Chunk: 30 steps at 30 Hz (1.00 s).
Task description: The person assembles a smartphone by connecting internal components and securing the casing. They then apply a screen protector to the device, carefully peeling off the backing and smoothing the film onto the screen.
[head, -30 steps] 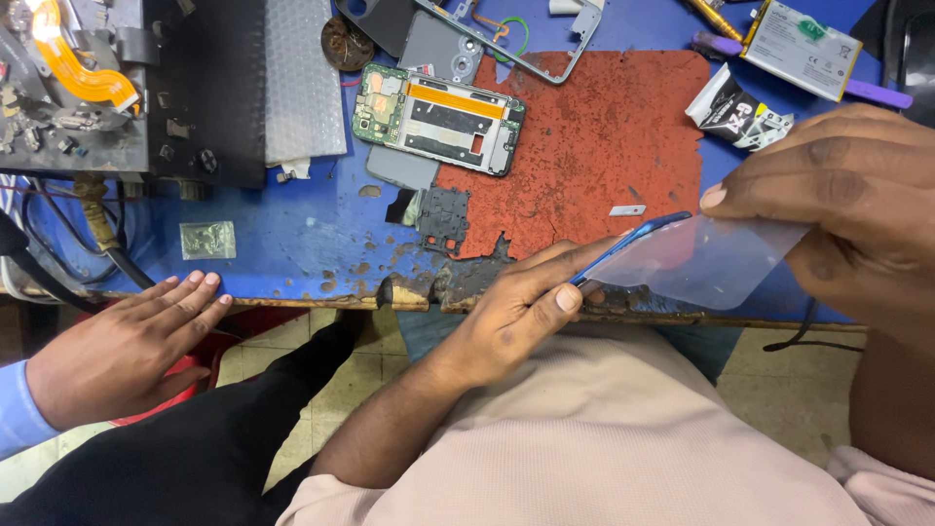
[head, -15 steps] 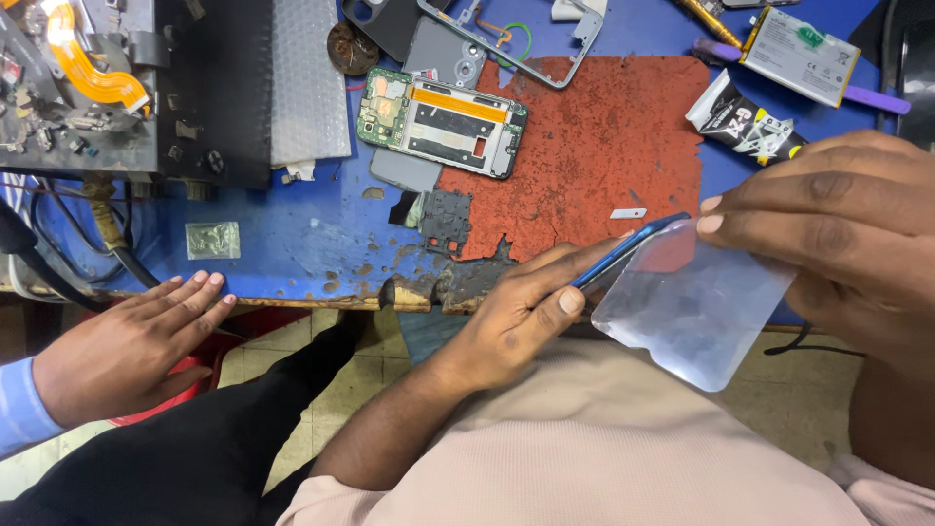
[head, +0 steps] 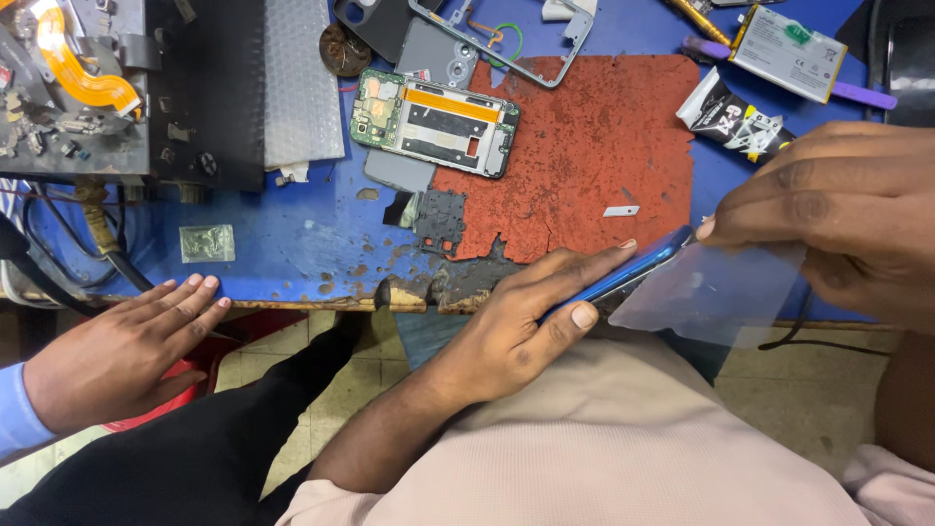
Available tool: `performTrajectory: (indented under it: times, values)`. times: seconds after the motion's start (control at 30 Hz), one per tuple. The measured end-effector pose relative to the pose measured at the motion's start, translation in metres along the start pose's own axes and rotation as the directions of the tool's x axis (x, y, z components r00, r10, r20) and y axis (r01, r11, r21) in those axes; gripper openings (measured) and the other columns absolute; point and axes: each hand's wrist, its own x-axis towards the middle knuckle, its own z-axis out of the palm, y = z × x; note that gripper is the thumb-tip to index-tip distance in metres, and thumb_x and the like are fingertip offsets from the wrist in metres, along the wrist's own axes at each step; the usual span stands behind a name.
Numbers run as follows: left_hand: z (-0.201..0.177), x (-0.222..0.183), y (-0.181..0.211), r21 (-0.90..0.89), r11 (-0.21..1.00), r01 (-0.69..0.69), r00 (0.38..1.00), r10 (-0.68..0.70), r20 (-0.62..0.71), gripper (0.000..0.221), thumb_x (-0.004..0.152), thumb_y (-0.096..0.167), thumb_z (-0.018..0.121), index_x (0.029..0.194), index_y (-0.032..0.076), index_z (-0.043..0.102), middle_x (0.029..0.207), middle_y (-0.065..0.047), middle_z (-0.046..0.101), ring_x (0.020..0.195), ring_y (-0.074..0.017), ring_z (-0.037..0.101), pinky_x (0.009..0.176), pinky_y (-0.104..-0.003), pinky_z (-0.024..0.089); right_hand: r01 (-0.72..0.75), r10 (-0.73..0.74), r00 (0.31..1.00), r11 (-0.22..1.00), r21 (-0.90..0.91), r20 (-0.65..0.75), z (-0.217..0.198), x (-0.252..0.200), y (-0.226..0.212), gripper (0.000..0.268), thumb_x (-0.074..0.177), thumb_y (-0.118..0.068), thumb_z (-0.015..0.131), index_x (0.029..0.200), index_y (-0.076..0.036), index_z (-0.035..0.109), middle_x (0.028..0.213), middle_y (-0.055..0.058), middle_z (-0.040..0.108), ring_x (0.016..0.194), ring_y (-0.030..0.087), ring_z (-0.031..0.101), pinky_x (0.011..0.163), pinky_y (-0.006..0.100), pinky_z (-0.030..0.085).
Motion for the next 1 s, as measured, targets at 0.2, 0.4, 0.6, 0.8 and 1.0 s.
performTrajectory:
  times: [0.2, 0.4, 0.6, 0.8, 1.0]
  values:
    - [-0.001, -0.002, 0.000, 0.027, 0.999, -0.043, 0.999, 0.044, -0.014, 0.053, 0.114, 0.036, 0.046, 0.158, 0.007, 0.047, 0.123, -0.014, 0.064, 0.114, -0.0266, 0.064, 0.105, -0.038, 0.050, 0.051, -0.050, 0.997, 0.999, -0.005, 0.063, -0.003, 0.004, 0.006, 0.043, 0.066, 0.004, 0.075, 0.105, -0.015, 0.075, 0.095, 0.001, 0.077, 0.092, 0.021, 0.076, 0.083, 0.039, 0.057]
    - [0.000, -0.004, -0.014, 0.047, 0.999, -0.004, 0.999, 0.002, 0.048, 0.057, 0.110, 0.040, 0.046, 0.156, 0.007, 0.053, 0.108, -0.012, 0.066, 0.106, -0.0247, 0.065, 0.102, -0.038, 0.051, 0.082, -0.066, 0.987, 0.991, -0.106, 0.144, 0.004, 0.015, -0.007, 0.047, 0.069, -0.004, 0.077, 0.113, -0.021, 0.074, 0.097, -0.003, 0.077, 0.087, 0.018, 0.074, 0.078, 0.036, 0.056]
    - [-0.001, -0.010, -0.033, -0.576, 0.793, 0.199, 0.975, -0.099, 0.200, 0.073, 0.110, 0.053, 0.043, 0.159, 0.000, 0.041, 0.129, -0.015, 0.066, 0.111, -0.0202, 0.063, 0.091, -0.035, 0.055, -0.311, 0.341, 0.842, 0.940, -0.140, 0.418, 0.008, 0.030, -0.016, 0.085, 0.070, -0.014, 0.080, 0.148, -0.037, 0.055, 0.091, -0.008, 0.080, 0.082, 0.017, 0.076, 0.071, 0.039, 0.059]
    - [0.004, -0.008, -0.044, -0.773, 0.619, 0.140, 0.988, -0.035, 0.151, 0.076, 0.110, 0.058, 0.045, 0.154, -0.004, 0.042, 0.133, -0.023, 0.064, 0.114, -0.0289, 0.068, 0.086, -0.041, 0.060, -0.683, 0.651, 0.325, 0.663, -0.307, 0.686, 0.020, 0.051, -0.026, 0.109, 0.085, -0.033, 0.076, 0.167, -0.037, 0.005, 0.103, -0.003, 0.079, 0.090, 0.019, 0.079, 0.079, 0.034, 0.062]
    - [0.020, -0.013, -0.044, -0.795, 0.592, 0.132, 0.991, -0.087, 0.100, 0.078, 0.110, 0.059, 0.043, 0.154, -0.004, 0.033, 0.139, -0.025, 0.057, 0.119, -0.0329, 0.068, 0.090, -0.047, 0.062, -0.643, 0.411, 0.741, 0.663, 0.383, 0.531, 0.057, 0.006, 0.002, 0.103, 0.079, -0.020, 0.081, 0.165, -0.018, 0.025, 0.110, 0.003, 0.075, 0.092, 0.016, 0.077, 0.075, 0.034, 0.060]
